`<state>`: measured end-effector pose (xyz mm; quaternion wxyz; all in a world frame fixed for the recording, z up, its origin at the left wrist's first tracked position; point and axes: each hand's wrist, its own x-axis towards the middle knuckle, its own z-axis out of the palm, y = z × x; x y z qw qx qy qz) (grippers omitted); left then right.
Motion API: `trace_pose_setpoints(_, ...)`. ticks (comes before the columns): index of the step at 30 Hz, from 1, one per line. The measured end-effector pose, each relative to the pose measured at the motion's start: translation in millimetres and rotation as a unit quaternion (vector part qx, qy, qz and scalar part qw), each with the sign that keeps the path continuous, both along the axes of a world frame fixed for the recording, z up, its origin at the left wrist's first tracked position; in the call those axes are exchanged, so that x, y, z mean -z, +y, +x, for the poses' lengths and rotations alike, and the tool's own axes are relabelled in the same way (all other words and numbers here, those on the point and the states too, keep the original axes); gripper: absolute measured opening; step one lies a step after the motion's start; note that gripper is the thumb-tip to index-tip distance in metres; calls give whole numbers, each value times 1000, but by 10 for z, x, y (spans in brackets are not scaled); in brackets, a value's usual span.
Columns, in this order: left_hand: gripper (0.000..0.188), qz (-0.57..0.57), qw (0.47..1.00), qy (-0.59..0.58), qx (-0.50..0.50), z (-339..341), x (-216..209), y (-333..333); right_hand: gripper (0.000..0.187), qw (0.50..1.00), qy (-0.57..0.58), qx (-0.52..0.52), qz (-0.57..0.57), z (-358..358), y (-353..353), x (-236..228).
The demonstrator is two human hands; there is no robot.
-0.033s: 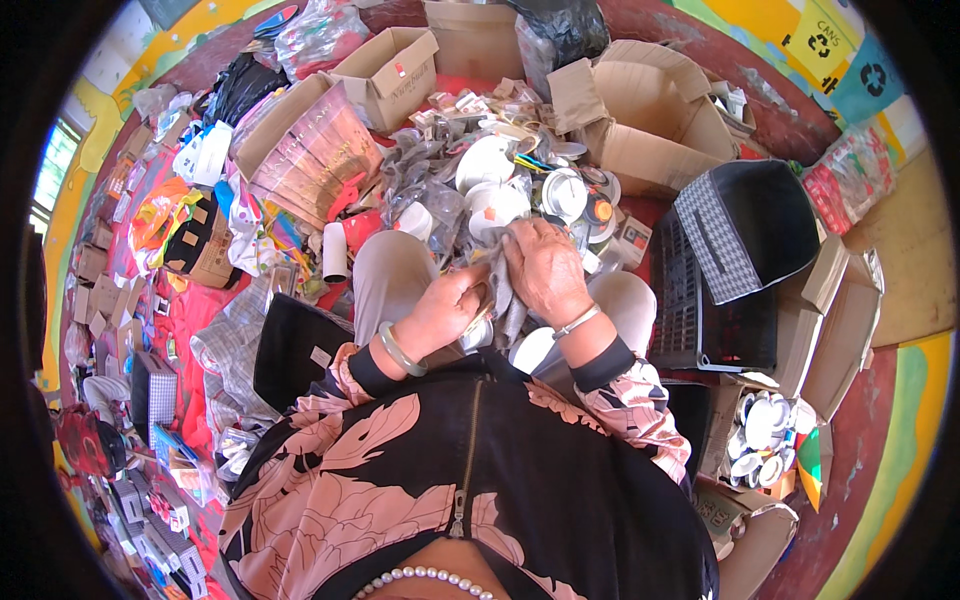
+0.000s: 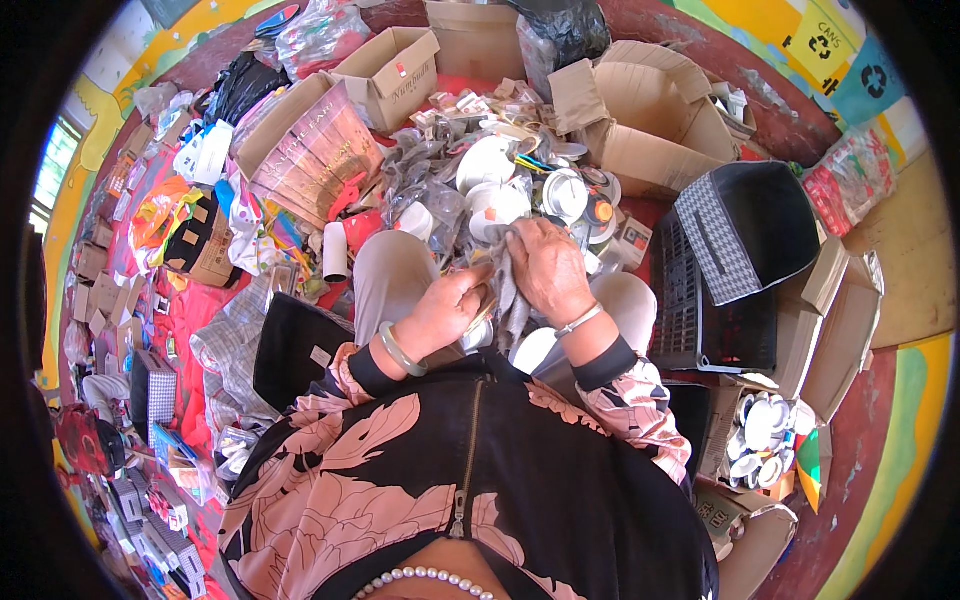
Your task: The person sits on the floor surrounded by boxes and miscellaneous items, picking up sunglasses from a pile. They wipe the lenses and frames of the sunglasses with a gray cloth and place them into a black basket.
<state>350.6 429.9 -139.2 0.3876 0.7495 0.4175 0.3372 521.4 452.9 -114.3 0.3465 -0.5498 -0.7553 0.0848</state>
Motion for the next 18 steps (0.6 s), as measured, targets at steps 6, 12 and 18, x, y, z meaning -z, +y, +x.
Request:
trace_pose_setpoints(6, 31, -132, 986, -95, 27, -80, 118, -25, 21, 982, 155, 105, -19, 631, 408, 498)
trace_pose_setpoints(12, 41, -363, 833, -416, -47, -101, 213, 110, 22, 967, 180, 93, 152, 381, 233, -143)
trace_pose_setpoints(18, 41, -395, 748, -526, -85, 90, 216, 142, 27, 995, 25, -56, 84, -445, -4, 349)
